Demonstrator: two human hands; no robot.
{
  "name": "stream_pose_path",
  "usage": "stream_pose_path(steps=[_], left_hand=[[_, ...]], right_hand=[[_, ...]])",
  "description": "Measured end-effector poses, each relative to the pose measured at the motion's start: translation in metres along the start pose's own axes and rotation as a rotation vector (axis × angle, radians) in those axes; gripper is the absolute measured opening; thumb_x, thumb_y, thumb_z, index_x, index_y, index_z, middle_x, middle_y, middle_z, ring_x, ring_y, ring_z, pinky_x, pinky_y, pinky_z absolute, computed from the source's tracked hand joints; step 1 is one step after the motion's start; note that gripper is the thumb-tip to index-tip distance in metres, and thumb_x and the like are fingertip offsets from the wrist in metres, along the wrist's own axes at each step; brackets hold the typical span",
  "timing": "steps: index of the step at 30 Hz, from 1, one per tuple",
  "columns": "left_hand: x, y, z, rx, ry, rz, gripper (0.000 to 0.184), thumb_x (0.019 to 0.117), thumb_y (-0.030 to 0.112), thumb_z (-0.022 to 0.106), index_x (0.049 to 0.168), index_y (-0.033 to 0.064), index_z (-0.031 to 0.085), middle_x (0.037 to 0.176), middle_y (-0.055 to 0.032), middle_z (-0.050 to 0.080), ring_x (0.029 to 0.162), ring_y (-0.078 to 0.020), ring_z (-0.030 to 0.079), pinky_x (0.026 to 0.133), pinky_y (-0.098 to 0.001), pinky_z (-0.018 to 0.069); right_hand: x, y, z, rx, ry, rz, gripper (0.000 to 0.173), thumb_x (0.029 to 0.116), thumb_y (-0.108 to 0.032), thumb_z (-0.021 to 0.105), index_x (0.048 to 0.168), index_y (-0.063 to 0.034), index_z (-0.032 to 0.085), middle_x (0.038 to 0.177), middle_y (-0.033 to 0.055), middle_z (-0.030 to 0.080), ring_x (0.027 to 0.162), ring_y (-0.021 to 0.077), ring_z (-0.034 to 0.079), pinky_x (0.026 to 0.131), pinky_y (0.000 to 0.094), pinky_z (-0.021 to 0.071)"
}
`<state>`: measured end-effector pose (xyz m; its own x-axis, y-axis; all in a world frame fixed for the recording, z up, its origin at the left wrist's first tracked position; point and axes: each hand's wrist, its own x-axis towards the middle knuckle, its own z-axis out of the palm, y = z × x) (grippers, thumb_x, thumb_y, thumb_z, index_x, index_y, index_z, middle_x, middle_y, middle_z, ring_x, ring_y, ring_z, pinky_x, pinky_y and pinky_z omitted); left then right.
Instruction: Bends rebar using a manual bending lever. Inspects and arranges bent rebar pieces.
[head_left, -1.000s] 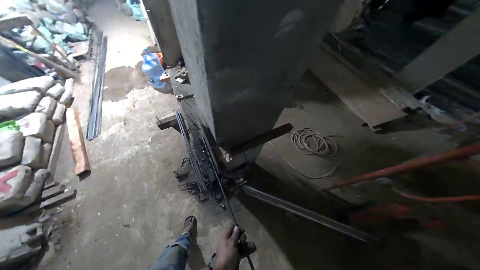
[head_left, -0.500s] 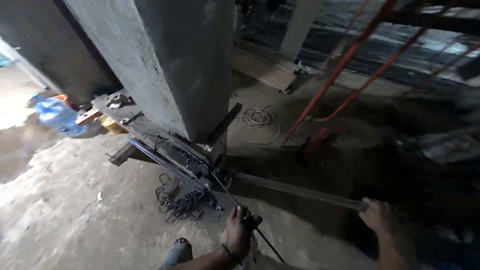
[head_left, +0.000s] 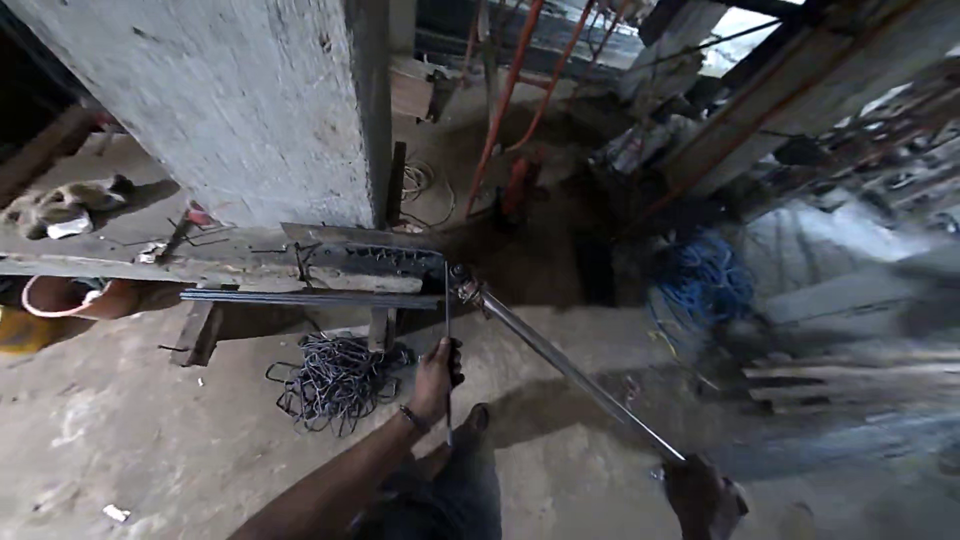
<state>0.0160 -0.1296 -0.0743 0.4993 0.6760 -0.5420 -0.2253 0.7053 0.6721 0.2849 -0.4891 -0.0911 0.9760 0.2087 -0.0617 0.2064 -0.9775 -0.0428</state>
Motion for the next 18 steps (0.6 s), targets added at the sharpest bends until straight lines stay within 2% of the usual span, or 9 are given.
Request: stream_pose_path(steps=[2,5,7,9,11,13,16,17,18], left_hand=[[-0.002,0.012,-0.021,0.014,-0.058,-0.026,0.033,0.1130,0.027,0.037,0.115,0.0019,0.058,0.069,-0.0005,0.051,0.051,-0.0092,0.048,0.046,-0.0222,0.0440],[-0.002,0.027,-0.040,0.095,-0.089,-0.023,0.033,0.1129,0.025,0.037,0.114,0.0008,0.060,0.067,-0.0001,0.051,0.050,-0.0087,0.046,0.045,-0.0220,0.0417],[0.000,0.036,-0.046,0.151,-0.094,-0.009,0.034,0.1130,0.025,0.037,0.113,0.0012,0.061,0.068,-0.0001,0.052,0.051,-0.0086,0.048,0.047,-0.0223,0.0428],[0.000,0.040,-0.051,0.172,-0.102,-0.011,0.033,0.1129,0.025,0.037,0.111,0.0020,0.061,0.068,0.0001,0.052,0.051,-0.0081,0.047,0.046,-0.0218,0.0413],[-0.003,0.038,-0.048,0.171,-0.112,-0.044,0.031,0.1127,0.025,0.037,0.111,0.0034,0.060,0.068,0.0010,0.051,0.051,-0.0077,0.047,0.047,-0.0216,0.0422],[-0.006,0.032,-0.035,0.146,-0.088,-0.077,0.026,0.1122,0.022,0.039,0.113,0.0033,0.058,0.071,-0.0003,0.053,0.053,-0.0085,0.050,0.048,-0.0224,0.0456],[-0.003,0.026,-0.020,0.113,-0.075,-0.085,0.023,0.1118,0.019,0.040,0.117,0.0030,0.056,0.076,-0.0013,0.055,0.056,-0.0087,0.052,0.051,-0.0220,0.0472],[-0.002,0.026,-0.019,0.118,-0.084,-0.082,0.023,0.1117,0.018,0.040,0.117,0.0025,0.056,0.077,-0.0019,0.056,0.058,-0.0093,0.053,0.053,-0.0226,0.0484],[-0.001,0.026,-0.019,0.124,-0.104,-0.077,0.023,0.1118,0.018,0.040,0.117,0.0022,0.056,0.079,-0.0027,0.057,0.060,-0.0101,0.054,0.055,-0.0236,0.0493]], right_hand=[[-0.046,0.002,0.002,-0.012,0.013,0.057,0.032,0.0950,-0.024,0.070,0.115,0.0009,0.071,0.118,0.0291,0.070,0.122,0.0504,0.060,0.110,0.0710,0.0336],[-0.100,-0.009,-0.006,-0.023,-0.065,0.141,0.030,0.0967,-0.024,0.068,0.114,0.0008,0.071,0.116,0.0290,0.070,0.121,0.0497,0.060,0.109,0.0704,0.0356],[-0.125,-0.016,-0.012,-0.043,-0.090,0.162,0.031,0.0973,-0.025,0.067,0.115,0.0008,0.070,0.115,0.0287,0.070,0.119,0.0494,0.061,0.107,0.0698,0.0373],[-0.135,-0.013,-0.007,-0.038,-0.041,0.138,0.028,0.0953,-0.024,0.069,0.110,0.0007,0.071,0.109,0.0279,0.070,0.114,0.0497,0.063,0.103,0.0700,0.0399],[-0.114,-0.004,-0.006,0.002,-0.020,0.090,0.030,0.0942,-0.022,0.073,0.110,0.0030,0.070,0.110,0.0297,0.069,0.115,0.0515,0.062,0.105,0.0714,0.0386],[-0.063,0.000,-0.014,-0.038,-0.094,0.047,0.034,0.0935,-0.025,0.075,0.113,0.0023,0.070,0.115,0.0305,0.069,0.119,0.0519,0.060,0.107,0.0712,0.0378],[0.040,-0.013,-0.020,-0.262,-0.402,-0.034,0.048,0.0885,-0.041,0.080,0.121,-0.0076,0.072,0.133,0.0243,0.064,0.135,0.0462,0.051,0.111,0.0696,0.0345],[0.074,-0.021,-0.019,-0.331,-0.500,-0.081,0.054,0.0856,-0.041,0.082,0.127,-0.0085,0.070,0.141,0.0244,0.060,0.141,0.0467,0.045,0.113,0.0701,0.0326],[0.105,-0.034,-0.021,-0.355,-0.553,-0.122,0.059,0.0856,-0.035,0.083,0.133,-0.0046,0.066,0.146,0.0277,0.054,0.144,0.0480,0.041,0.116,0.0683,0.0310]])
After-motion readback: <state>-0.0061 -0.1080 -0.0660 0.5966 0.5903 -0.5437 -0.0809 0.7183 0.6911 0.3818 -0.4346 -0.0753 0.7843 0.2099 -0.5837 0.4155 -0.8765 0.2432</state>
